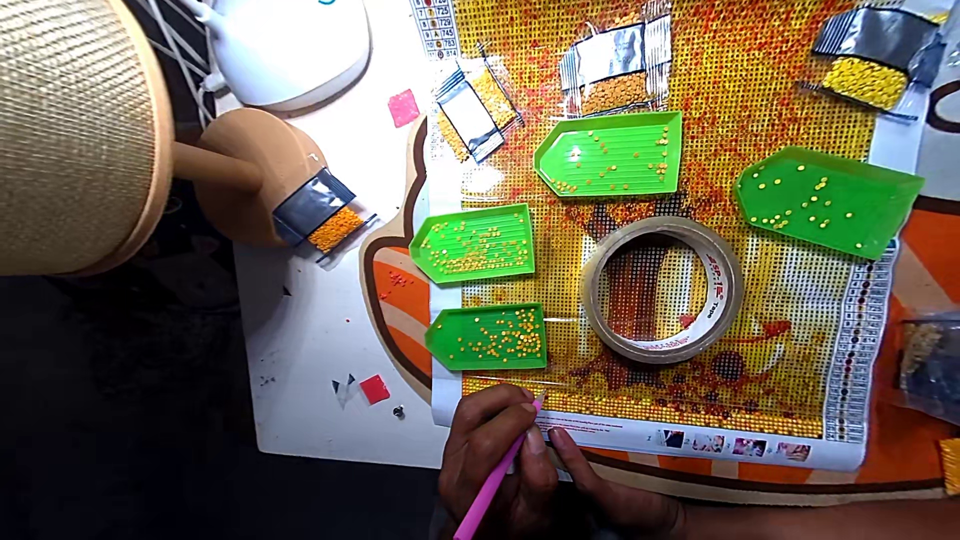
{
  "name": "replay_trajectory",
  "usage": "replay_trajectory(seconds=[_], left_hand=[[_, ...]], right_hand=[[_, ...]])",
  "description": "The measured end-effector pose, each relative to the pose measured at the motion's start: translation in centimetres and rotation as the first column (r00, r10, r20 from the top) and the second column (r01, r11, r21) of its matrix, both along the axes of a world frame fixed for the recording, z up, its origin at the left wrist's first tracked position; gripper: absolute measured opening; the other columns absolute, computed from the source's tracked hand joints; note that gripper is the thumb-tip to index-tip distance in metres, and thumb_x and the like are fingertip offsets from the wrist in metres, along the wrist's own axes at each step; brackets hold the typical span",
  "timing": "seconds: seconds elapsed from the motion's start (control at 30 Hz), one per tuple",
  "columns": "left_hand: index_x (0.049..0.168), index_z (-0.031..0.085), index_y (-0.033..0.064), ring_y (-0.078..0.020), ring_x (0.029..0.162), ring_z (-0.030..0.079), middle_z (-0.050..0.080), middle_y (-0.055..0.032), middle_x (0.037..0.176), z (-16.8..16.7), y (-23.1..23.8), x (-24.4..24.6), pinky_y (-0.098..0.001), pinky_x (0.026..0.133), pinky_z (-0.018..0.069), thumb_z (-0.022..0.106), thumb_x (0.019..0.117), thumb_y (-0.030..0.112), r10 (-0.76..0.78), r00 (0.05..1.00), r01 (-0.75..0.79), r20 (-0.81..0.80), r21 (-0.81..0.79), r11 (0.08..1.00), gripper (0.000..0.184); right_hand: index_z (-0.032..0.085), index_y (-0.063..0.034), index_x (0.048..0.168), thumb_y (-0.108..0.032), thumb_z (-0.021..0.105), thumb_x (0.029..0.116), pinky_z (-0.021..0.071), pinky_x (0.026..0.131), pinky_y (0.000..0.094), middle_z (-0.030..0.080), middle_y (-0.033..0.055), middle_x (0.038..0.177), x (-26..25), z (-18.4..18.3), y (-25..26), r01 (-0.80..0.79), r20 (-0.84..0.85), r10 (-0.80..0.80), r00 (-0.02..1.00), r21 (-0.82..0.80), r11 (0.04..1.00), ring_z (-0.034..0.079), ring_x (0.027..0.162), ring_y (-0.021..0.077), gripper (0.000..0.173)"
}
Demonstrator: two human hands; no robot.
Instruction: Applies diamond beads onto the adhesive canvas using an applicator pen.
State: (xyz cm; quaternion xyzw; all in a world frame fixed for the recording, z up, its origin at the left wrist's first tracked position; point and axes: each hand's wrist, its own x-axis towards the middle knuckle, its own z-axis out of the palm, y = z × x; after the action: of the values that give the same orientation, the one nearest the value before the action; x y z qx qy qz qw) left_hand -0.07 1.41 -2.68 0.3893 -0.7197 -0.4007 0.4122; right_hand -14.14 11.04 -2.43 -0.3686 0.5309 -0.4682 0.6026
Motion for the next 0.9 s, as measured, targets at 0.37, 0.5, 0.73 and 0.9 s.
replay_trajectory(seconds=[0.37, 0.5, 0.73, 0.9], left_hand=[[0.107, 0.07, 0.0123, -0.0225, 0.096, 0.068, 0.069, -0.0058, 0.105, 0.4, -0.2, 0.6, -0.0363, 0.082, 0.0597, 0.066, 0.0918, 0.021, 0.026, 0.998, -0.024, -0.062, 0.031, 0.999, 0.018], [0.109, 0.07, 0.0136, -0.022, 0.098, 0.068, 0.069, -0.0051, 0.106, 0.5, -0.3, 0.7, -0.0355, 0.084, 0.0589, 0.065, 0.0933, 0.021, 0.065, 0.988, -0.063, -0.138, 0.016, 0.998, 0.018], [0.113, 0.069, 0.0155, -0.0214, 0.101, 0.067, 0.069, -0.0041, 0.11, 1.0, 0.0, 0.9, -0.0345, 0.086, 0.0583, 0.067, 0.0925, 0.025, 0.091, 0.972, -0.094, -0.216, -0.006, 0.996, 0.023], [0.117, 0.068, 0.0189, -0.0203, 0.103, 0.066, 0.068, -0.0015, 0.113, 1.9, 0.1, 1.1, -0.0332, 0.088, 0.0569, 0.068, 0.0933, 0.029, 0.076, 0.97, -0.076, -0.23, 0.009, 0.997, 0.026]], right_hand=[[0.064, -0.0027, 0.131, -0.021, 0.062, 0.1007, 0.0455, 0.111, 0.0231, 0.068, 0.0051, 0.131, -0.3, 0.1, 0.2, 0.095, 0.083, -0.099, 0.992, 0.049, 0.994, 0.059, 0.127, 0.0048, 0.036], [0.063, 0.0079, 0.127, -0.019, 0.055, 0.1039, 0.0464, 0.104, 0.0154, 0.071, 0.008, 0.122, 0.6, 3.5, -4.1, 0.104, 0.19, -0.094, 0.977, -0.042, 0.994, 0.062, 0.119, 0.0004, 0.036], [0.065, 0.0064, 0.122, -0.02, 0.056, 0.1035, 0.0482, 0.102, 0.0172, 0.072, 0.0071, 0.118, 0.5, 4.4, -4.6, 0.089, 0.09, -0.096, 0.991, 0.074, 0.993, 0.064, 0.115, 0.0003, 0.034], [0.067, -0.0033, 0.126, -0.026, 0.056, 0.1048, 0.0483, 0.106, 0.0219, 0.071, 0.0044, 0.124, 0.2, 0.8, -1.0, 0.051, -0.109, -0.047, 0.993, 0.033, 0.998, 0.062, 0.121, 0.0039, 0.033]])
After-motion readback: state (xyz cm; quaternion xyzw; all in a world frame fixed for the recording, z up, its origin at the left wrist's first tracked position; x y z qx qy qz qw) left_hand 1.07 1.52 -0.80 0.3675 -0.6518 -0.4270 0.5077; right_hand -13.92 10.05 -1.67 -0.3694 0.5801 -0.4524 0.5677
